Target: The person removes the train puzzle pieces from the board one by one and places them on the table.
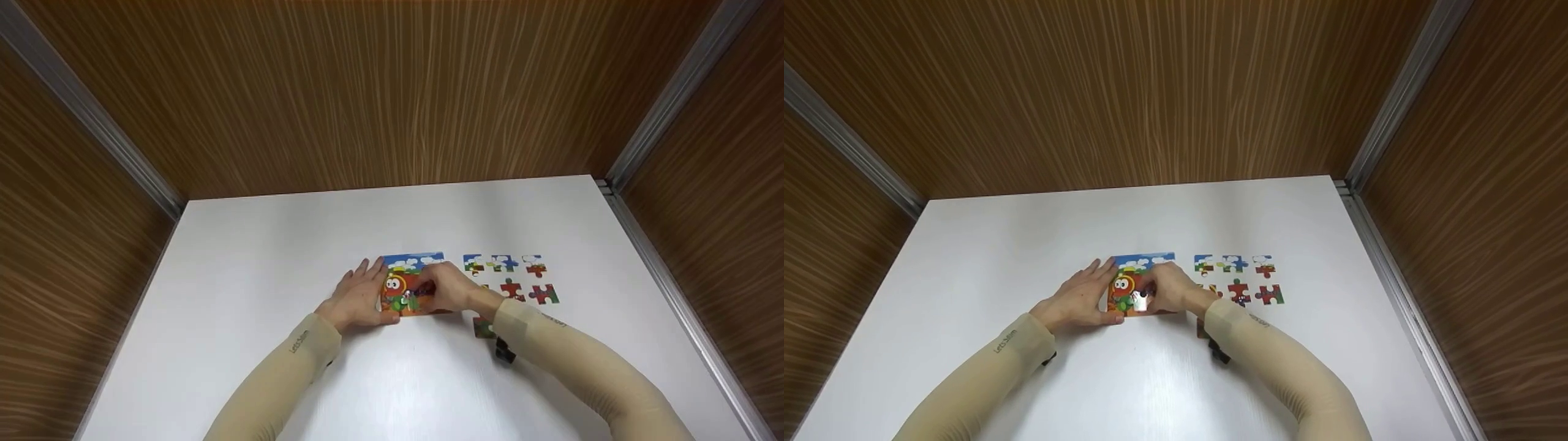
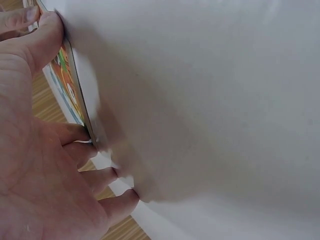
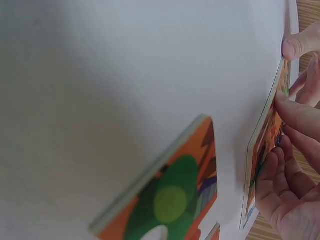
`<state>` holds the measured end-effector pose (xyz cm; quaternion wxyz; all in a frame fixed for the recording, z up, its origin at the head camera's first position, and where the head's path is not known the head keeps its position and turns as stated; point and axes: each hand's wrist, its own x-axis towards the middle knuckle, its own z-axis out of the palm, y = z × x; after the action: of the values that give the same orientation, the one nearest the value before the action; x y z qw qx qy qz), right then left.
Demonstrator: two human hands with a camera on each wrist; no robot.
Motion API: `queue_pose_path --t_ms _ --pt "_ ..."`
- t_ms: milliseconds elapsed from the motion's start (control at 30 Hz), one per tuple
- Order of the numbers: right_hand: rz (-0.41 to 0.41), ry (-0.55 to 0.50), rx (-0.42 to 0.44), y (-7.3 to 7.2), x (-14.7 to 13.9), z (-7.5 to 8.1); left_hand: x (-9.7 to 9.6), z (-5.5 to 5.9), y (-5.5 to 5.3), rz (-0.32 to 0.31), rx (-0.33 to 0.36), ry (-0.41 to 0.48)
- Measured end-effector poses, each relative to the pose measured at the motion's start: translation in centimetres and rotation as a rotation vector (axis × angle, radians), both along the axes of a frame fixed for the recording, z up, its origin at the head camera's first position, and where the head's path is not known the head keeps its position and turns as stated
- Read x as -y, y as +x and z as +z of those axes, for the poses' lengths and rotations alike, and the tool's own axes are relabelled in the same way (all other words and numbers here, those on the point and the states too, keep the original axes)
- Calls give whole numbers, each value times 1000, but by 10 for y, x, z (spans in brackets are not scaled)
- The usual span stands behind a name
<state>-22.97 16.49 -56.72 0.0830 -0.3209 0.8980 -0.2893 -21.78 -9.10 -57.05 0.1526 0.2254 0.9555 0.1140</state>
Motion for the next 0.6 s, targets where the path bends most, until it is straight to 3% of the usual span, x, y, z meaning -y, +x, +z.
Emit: queue_pose_path --t_ms 367,600 --pt "-8 -23 57 0 0 2 1 -2 -1 2 13 -1" --pt "-73 -57 161 1 1 5 1 -2 0 11 26 3"
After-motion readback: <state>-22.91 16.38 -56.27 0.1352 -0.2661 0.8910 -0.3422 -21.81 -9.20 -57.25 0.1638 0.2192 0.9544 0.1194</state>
